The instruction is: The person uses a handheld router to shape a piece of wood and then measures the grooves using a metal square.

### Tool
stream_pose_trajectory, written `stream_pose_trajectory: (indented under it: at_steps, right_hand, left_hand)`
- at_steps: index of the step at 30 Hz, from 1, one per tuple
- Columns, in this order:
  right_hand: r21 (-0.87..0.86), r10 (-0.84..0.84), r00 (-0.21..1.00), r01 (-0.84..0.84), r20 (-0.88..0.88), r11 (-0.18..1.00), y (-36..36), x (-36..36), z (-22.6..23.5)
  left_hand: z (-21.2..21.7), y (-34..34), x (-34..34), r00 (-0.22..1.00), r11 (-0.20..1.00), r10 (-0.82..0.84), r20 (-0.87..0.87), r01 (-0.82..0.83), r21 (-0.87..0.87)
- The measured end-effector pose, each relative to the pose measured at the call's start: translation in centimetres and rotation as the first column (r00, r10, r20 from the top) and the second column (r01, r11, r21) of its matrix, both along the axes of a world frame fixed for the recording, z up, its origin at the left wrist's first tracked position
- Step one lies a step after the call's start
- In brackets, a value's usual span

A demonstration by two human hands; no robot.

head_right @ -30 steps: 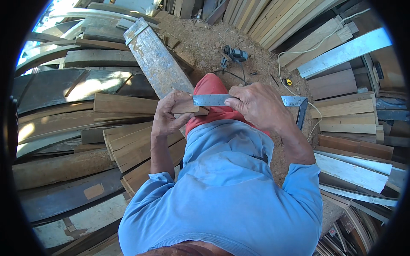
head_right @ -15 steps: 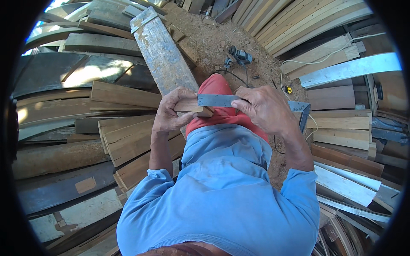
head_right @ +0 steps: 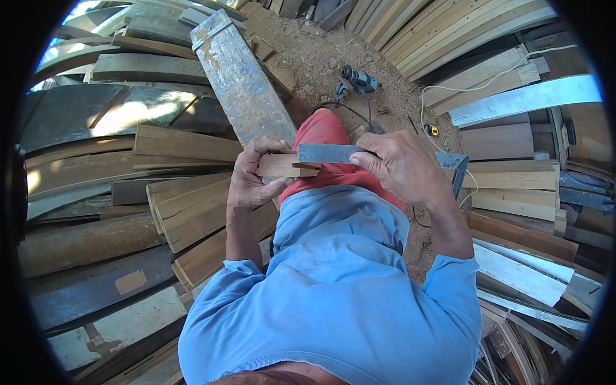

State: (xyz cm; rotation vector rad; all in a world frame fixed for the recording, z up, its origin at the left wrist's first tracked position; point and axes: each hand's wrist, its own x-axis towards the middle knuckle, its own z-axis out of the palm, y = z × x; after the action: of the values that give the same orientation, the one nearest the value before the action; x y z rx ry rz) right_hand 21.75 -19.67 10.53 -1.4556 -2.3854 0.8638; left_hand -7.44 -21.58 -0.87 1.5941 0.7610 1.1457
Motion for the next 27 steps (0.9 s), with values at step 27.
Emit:
stream_pose_trajectory:
  at_steps: [27]
  right_hand:
    - [-0.010,-0.020,0.999,0.019,-0.051,1.000,-0.5,0.2,-0.4]
  left_hand:
    - [-2.1,-1.4,2.4,0.930,0.963,0.015,0.368,0.086,-0.257]
